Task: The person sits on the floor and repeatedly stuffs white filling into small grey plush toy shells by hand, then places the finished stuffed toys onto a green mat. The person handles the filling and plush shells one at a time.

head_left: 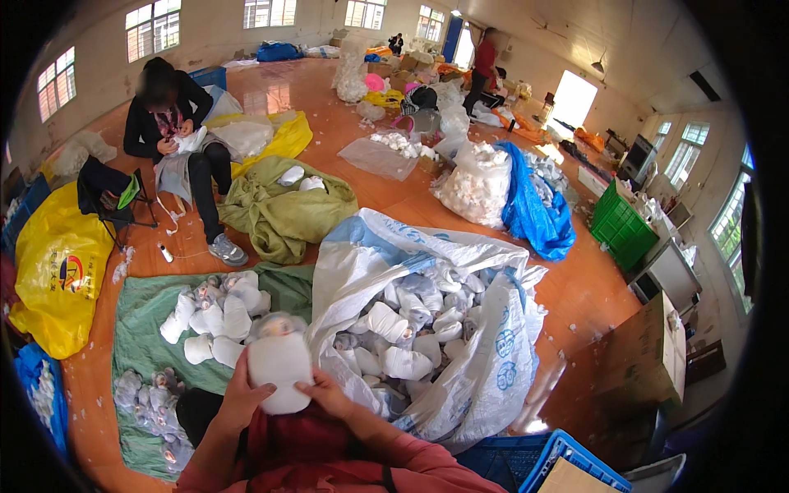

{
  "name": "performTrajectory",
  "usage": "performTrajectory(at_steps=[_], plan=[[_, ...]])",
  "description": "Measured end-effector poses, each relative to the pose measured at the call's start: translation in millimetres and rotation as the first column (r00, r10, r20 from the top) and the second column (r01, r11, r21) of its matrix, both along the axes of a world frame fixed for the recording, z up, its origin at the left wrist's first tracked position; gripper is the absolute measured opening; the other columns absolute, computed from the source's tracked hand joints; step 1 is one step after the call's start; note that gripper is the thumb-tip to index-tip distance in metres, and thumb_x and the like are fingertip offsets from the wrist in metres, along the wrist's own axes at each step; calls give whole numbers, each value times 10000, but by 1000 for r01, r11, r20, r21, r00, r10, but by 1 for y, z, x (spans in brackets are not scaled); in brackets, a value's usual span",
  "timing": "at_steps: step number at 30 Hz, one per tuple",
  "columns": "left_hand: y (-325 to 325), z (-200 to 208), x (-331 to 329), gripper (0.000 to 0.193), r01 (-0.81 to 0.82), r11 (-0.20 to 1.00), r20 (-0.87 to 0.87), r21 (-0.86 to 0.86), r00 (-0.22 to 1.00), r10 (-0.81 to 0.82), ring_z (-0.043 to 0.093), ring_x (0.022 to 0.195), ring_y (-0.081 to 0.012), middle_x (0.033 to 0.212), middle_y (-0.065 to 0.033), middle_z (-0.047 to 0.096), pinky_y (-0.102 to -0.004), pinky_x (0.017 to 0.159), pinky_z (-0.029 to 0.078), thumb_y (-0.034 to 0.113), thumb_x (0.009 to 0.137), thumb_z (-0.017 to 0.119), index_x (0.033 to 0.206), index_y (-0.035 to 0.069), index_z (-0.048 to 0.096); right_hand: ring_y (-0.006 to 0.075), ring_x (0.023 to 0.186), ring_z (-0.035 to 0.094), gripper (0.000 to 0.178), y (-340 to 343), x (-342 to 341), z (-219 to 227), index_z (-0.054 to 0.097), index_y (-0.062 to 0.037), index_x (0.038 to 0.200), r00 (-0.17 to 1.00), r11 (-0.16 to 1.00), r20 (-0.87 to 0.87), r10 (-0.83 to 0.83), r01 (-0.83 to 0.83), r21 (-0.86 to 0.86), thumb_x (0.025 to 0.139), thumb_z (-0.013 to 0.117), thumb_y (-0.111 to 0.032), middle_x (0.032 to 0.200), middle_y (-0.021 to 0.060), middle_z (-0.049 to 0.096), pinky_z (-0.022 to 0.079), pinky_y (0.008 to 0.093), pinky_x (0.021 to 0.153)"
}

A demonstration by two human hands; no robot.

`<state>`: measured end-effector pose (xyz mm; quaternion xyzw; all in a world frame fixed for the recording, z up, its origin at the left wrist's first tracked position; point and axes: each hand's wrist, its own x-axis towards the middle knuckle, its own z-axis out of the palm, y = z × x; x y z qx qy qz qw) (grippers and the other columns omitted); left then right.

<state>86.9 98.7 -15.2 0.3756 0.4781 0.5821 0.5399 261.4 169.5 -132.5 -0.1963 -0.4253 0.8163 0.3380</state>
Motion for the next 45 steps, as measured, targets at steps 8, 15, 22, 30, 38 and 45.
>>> performTrajectory(at_steps=[8,15,22,30,38,45], plan=[[-67,7,-26,771,-143,987,192,-69,969,153,547,1187,-284,1352,-170,489,-417,994,462,-70,767,595,1469,10,285,198,1219,490,698,-33,-14,3,241,-133,1500,955,979,-234,180,-150,140,915,606,-28,1318,103,488,401,376,1035],[-109,-12,-27,634,66,988,471,-137,882,6,608,1099,-276,1272,-169,557,-402,938,505,164,859,630,1415,14,367,249,1350,355,814,-33,-26,47,356,-104,1419,988,802,120,94,-147,579,735,789,-26,1453,116,356,318,368,1107],[-132,-9,-16,480,74,956,419,-284,906,54,567,1057,-227,1182,-122,521,-390,945,476,238,904,617,1269,14,399,193,1228,489,602,-30,-31,33,506,-74,1264,943,823,166,289,-333,460,736,795,-49,1289,82,537,369,341,1054],[-137,-41,-27,461,-43,967,237,-252,966,105,570,997,-196,1076,-100,560,-357,921,476,10,788,659,1195,13,442,133,1103,531,550,-41,-39,17,531,-69,1234,912,848,160,379,-411,335,739,764,-15,1157,30,571,414,293,971],[-131,-47,-35,525,-34,967,127,-253,989,69,588,983,-186,1061,-83,589,-340,890,489,-43,714,719,1178,27,482,118,1013,526,464,-49,-44,9,541,-52,1170,929,879,157,335,-368,303,744,705,36,1062,15,557,438,268,903],[-125,-10,-15,543,-103,904,-60,-416,995,85,611,926,-190,1026,-88,614,-325,850,506,-16,693,764,1177,-2,519,120,1020,550,404,-60,-49,-2,567,-65,1161,923,881,150,354,-383,280,789,695,23,1075,12,580,454,274,893]])
